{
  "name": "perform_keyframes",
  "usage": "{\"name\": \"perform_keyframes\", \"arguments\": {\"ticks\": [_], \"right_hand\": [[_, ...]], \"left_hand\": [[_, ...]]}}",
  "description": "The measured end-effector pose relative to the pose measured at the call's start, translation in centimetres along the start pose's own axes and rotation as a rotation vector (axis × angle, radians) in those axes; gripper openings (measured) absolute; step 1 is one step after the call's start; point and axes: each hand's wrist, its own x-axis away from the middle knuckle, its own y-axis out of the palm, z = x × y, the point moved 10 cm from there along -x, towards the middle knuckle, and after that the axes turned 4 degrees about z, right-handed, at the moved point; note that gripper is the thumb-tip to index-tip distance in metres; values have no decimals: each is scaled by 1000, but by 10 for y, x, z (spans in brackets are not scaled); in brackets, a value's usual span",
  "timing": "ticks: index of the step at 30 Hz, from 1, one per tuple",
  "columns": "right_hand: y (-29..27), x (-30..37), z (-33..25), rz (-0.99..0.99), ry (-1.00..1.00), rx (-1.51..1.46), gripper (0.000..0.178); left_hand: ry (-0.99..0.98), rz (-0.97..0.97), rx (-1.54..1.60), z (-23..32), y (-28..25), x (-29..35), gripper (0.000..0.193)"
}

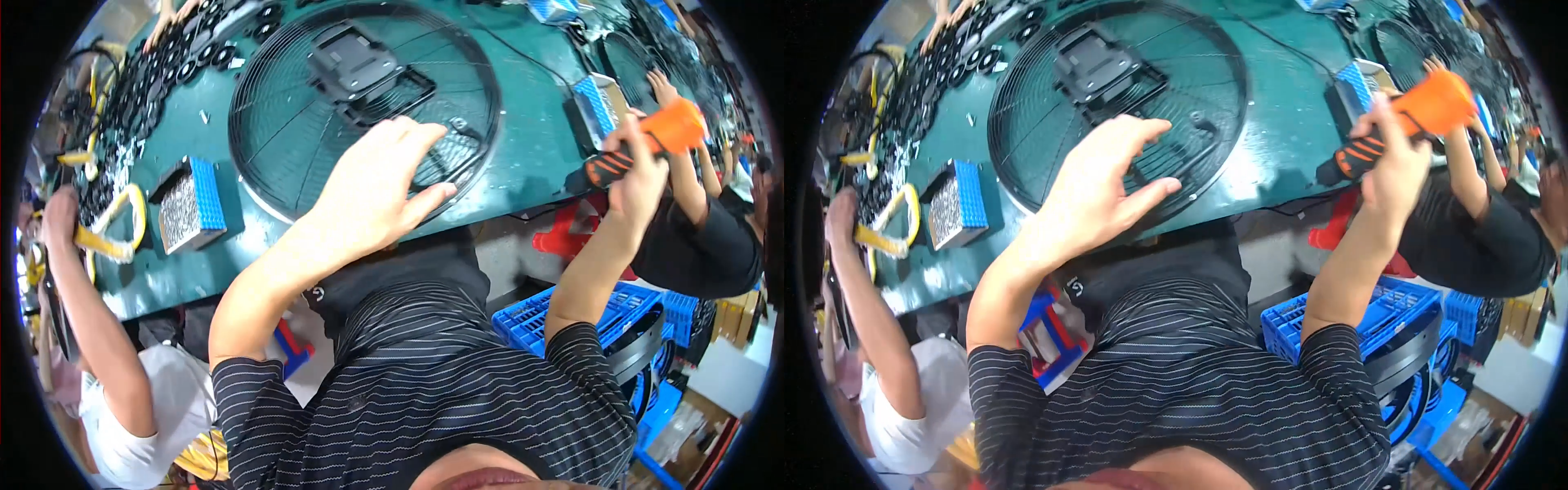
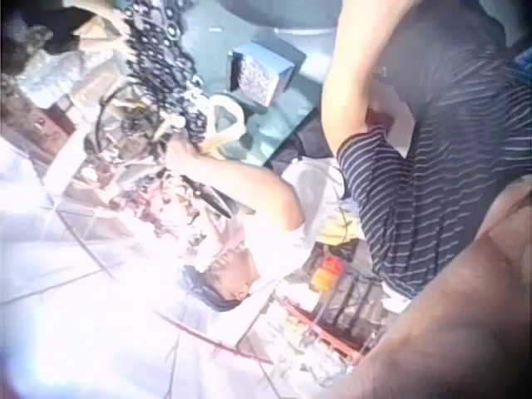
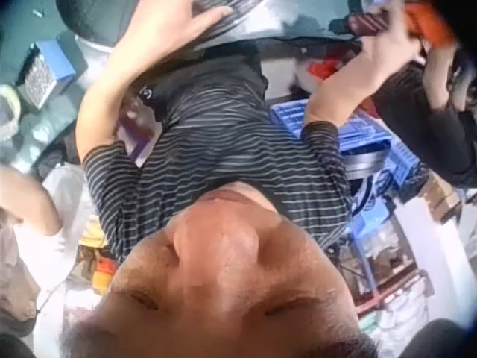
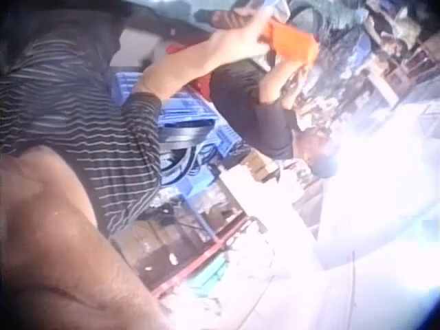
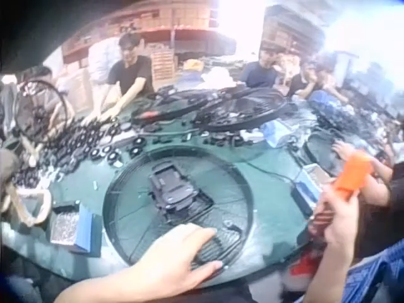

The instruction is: Assembling industrial fan components at a workstation using an electric screwdriver.

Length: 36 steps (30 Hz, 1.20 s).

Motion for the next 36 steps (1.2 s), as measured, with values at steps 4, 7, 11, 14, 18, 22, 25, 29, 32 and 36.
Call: {"name": "perform_keyframes", "arguments": {"ticks": [4, 7, 11, 14, 18, 22, 25, 29, 32, 36], "right_hand": [[4, 10, 35, -142, -32, 742, 30], [26, 19, 58, -198, -111, 1239, 47], [37, 28, 77, -196, -216, 1241, 52], [35, 28, 78, -245, -209, 1289, 51], [44, 28, 81, -252, -198, 1292, 51], [52, 28, 78, -280, -211, 1261, 52], [55, 25, 83, -297, -179, 1273, 52], [41, 19, 92, -293, -121, 1292, 49], [32, 14, 90, -249, -84, 1308, 48], [53, 20, 91, -273, -120, 1303, 46]], "left_hand": [[-229, -274, 182, -7, 55, -12, 48], [-560, -403, 499, -32, 73, -1, 48], [-362, -249, 28, -2, -1, -38, 54], [-416, -63, -19, 11, -96, -87, 49], [-400, 195, -557, -27, -263, -140, 41], [-250, 128, -788, -58, -393, -136, 39], [-428, 247, -645, -109, -471, -111, 36], [-596, 463, -891, -138, -519, -107, 54], [-543, 633, -965, -181, -487, -123, 72], [-693, 860, -1146, -225, -461, -61, 65]]}}
